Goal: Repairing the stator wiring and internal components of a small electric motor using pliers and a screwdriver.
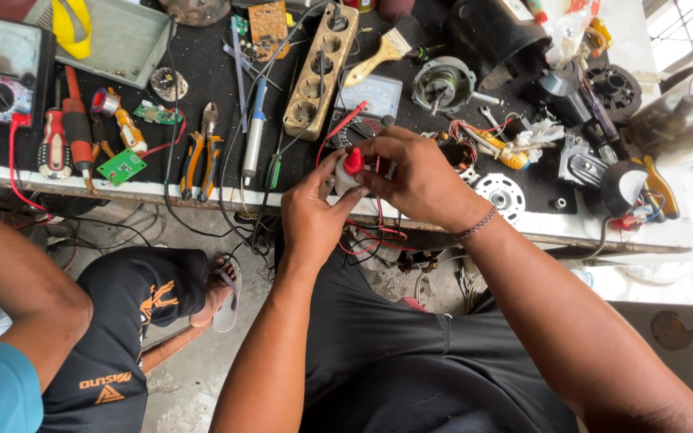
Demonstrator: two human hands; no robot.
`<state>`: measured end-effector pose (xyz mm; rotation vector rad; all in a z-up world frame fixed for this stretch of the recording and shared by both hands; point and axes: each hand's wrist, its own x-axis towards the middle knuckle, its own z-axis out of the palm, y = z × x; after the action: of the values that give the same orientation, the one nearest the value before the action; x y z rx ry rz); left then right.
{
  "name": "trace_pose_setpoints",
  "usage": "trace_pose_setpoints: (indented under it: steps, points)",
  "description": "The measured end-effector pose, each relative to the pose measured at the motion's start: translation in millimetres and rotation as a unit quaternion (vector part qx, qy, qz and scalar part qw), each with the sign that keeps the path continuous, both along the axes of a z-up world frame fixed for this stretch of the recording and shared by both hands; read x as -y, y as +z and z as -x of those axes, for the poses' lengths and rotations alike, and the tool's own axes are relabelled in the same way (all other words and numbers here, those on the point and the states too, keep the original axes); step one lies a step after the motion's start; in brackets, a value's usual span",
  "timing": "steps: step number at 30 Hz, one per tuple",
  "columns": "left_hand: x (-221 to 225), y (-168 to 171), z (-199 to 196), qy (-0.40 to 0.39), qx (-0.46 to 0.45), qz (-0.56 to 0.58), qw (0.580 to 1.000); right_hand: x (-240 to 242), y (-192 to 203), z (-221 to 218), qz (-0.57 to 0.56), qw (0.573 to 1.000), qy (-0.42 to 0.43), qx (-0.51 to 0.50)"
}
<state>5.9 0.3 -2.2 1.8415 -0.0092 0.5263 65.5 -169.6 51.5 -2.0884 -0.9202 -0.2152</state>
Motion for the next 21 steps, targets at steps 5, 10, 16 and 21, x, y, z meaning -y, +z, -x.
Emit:
trace_pose_setpoints:
  steps: [5, 10, 16, 21]
  points:
    - [2, -2, 2, 0.002, -0.005, 0.002, 1.000, -1, -7, -3, -0.013, 0.999, -0.025, -0.018]
    - [-1, -2, 2, 0.004, 0.002, -0.038, 0.999, 0, -13, 1, -0.025, 0.999, -0.011, -0.031]
    - [-3, -1, 3, -0.021, 0.006, -0.054, 0.998, 11, 2, 21, -0.082, 0.995, -0.032, -0.047]
    - [-17, 28, 25, -0.088, -0.010, 0.013, 0.996, 81, 53, 60, -0.168, 0.968, -0.137, -0.127]
